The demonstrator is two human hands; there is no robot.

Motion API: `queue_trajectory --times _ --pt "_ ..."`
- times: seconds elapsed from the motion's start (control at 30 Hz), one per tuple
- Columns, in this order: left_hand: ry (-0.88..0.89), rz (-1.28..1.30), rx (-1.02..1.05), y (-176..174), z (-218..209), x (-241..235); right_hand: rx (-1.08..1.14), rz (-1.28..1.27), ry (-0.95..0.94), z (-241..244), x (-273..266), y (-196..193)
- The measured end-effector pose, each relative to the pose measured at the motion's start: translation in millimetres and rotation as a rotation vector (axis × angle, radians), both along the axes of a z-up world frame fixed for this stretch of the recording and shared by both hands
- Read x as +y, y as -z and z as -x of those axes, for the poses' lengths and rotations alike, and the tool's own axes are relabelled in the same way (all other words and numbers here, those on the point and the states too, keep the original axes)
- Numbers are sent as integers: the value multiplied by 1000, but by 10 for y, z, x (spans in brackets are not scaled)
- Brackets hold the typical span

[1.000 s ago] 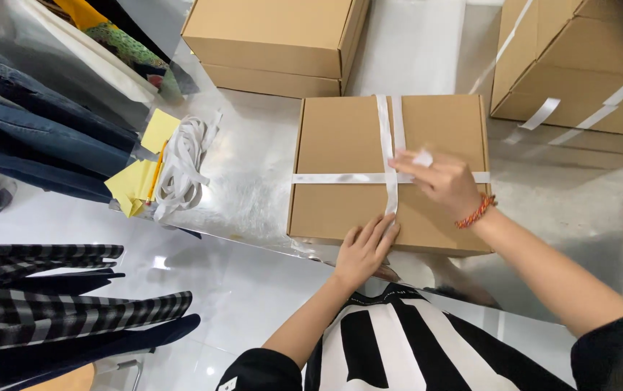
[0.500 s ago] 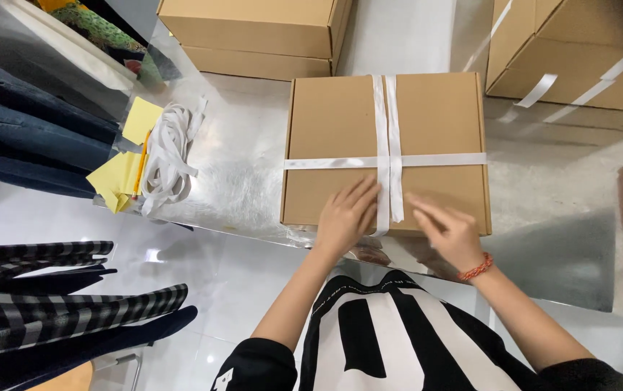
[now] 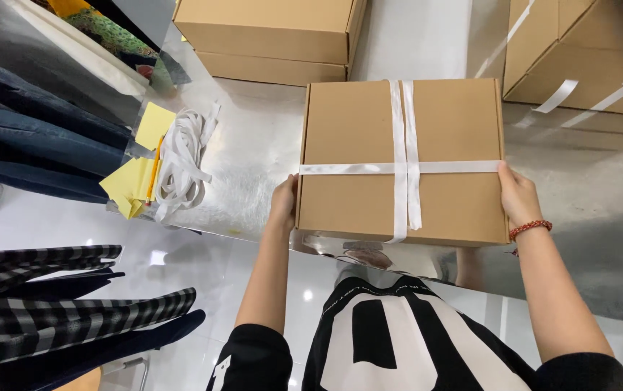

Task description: The person ties a white ribbon around a cardboard box, forming a bow. They then write on a yellow sticky note with a pencil and place it on the box. Finally, they stack the wrapped box with others and handle a sheet of bubble wrap.

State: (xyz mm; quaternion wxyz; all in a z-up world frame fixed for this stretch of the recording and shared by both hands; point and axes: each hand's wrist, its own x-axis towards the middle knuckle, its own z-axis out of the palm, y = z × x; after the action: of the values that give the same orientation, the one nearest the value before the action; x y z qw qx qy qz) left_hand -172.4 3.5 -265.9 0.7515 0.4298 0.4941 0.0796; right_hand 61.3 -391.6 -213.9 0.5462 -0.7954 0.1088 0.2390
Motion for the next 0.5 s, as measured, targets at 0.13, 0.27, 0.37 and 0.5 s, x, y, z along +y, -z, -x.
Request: queue_trajectory --times 0.13,0.27,0.37,0.5 --pt "-1 55 69 -476 -29 -176 -1 7 79 17 -63 99" --pt "15 155 -9 -613 -4 -199 64 26 117 79 -66 -29" --pt "70 166 42 -681 6 -216 71 32 138 85 -140 35" --pt "86 131 -84 -531 97 -150 32 43 139 -40 -327 429"
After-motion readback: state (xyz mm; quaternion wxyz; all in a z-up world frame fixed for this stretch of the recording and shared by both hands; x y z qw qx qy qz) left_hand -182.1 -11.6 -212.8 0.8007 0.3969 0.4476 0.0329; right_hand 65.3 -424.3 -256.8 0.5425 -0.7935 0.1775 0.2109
